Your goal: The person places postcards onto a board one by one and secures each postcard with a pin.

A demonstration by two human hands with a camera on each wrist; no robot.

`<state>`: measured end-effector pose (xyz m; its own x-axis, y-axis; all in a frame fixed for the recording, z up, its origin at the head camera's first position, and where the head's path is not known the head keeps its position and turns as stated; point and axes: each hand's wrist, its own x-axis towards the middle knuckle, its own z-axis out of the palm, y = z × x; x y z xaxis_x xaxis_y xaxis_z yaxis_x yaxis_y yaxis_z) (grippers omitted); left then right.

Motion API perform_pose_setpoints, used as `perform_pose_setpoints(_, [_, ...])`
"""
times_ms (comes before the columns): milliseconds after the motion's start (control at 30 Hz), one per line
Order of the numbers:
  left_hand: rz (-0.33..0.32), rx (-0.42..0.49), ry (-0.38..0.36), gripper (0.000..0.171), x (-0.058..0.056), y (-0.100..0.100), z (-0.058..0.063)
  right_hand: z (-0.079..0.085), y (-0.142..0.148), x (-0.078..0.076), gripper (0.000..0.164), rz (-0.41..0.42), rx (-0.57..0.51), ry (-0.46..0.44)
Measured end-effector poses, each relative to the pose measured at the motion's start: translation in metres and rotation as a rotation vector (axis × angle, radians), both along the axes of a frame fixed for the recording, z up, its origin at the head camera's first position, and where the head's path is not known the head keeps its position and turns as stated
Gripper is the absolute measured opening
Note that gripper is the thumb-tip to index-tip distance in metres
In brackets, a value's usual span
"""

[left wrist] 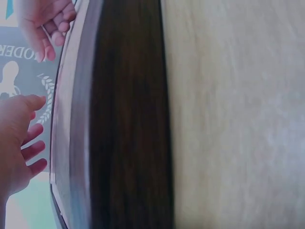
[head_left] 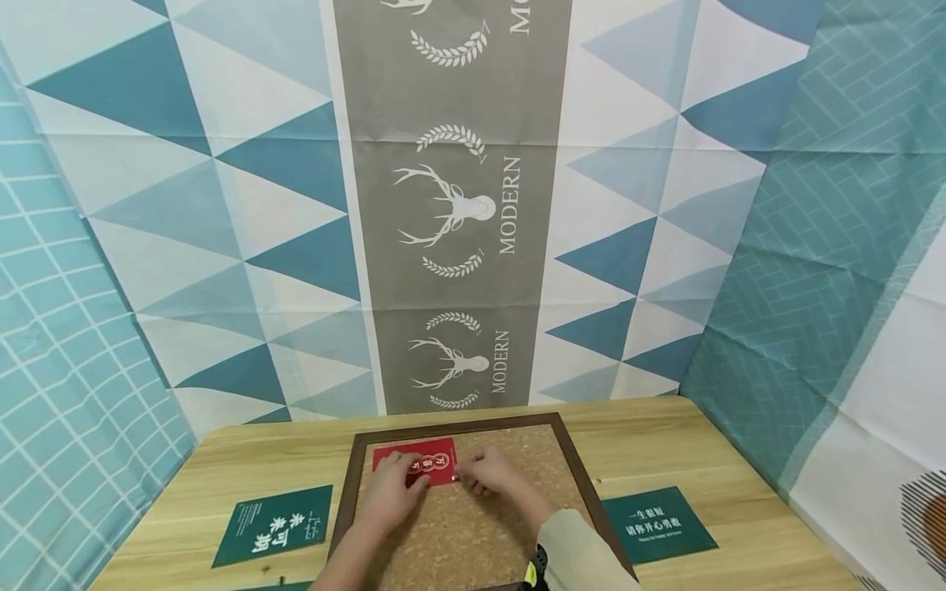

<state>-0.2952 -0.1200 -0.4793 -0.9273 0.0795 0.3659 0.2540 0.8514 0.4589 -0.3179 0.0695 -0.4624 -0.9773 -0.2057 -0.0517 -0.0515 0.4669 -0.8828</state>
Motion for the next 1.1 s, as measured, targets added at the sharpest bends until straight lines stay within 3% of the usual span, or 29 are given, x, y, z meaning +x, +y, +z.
perform_pose_setpoints(500, [0.038, 0.118, -0.045, 0.047, 0.013, -0.023, 0.019, 0.022, 0.021, 0.003, 0.02, -0.007, 0.055, 0.052])
perform_pose_setpoints(900, [0.112, 0.188, -0.115, 0.051, 0.02, -0.043, 0.019, 0.039, 0.055, 0.01, 0.028, -0.005, 0.047, 0.065])
perform_pose_setpoints(1100, [0.146, 0.168, -0.117, 0.053, 0.022, -0.057, 0.017, 0.047, 0.075, 0.012, 0.026, -0.072, 0.058, 0.1])
